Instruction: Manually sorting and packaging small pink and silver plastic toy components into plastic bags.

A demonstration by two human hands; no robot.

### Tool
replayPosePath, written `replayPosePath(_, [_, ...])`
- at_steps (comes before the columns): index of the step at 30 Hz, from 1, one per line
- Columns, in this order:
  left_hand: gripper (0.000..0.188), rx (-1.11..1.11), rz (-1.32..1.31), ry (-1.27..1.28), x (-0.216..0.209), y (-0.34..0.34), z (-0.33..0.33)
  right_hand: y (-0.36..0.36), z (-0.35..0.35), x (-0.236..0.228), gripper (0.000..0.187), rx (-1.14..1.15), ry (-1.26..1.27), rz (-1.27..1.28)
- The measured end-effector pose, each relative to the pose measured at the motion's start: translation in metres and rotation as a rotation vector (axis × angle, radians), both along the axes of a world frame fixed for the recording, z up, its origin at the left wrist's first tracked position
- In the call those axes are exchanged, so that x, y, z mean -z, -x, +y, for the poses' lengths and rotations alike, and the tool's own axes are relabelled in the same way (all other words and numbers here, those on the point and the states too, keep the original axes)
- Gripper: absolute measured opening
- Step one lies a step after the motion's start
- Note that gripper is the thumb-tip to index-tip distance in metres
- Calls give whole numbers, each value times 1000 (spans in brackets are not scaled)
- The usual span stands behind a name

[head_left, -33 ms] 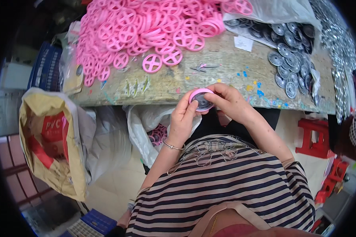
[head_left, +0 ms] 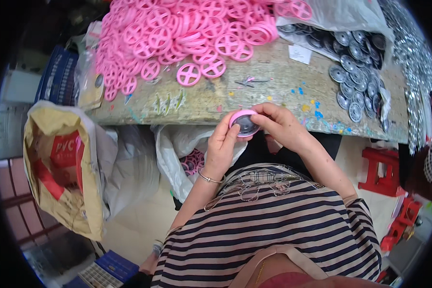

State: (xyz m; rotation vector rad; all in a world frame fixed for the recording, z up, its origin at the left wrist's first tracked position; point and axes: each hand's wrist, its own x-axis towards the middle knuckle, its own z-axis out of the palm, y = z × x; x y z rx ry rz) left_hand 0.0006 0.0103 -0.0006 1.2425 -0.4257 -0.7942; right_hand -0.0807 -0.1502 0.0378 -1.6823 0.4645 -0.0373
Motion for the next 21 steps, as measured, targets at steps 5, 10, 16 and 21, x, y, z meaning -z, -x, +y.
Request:
replayPosePath(5, [32,-369,-326,-220,36,-11,78,10,2,-6,25,-58,-13,163])
replayPosePath(10, [31,-221,-663,-733,97,-24,182,-3,6,8,23,-137,62,81])
replayPosePath(16, [25,-281,-839,-872,93,-38,162,-85,4,36,22,-231,687,-455])
replayPosePath(21, [16,-396,-854,-543,41,-38,98,-136,-12,64,24,-46,1106,-294])
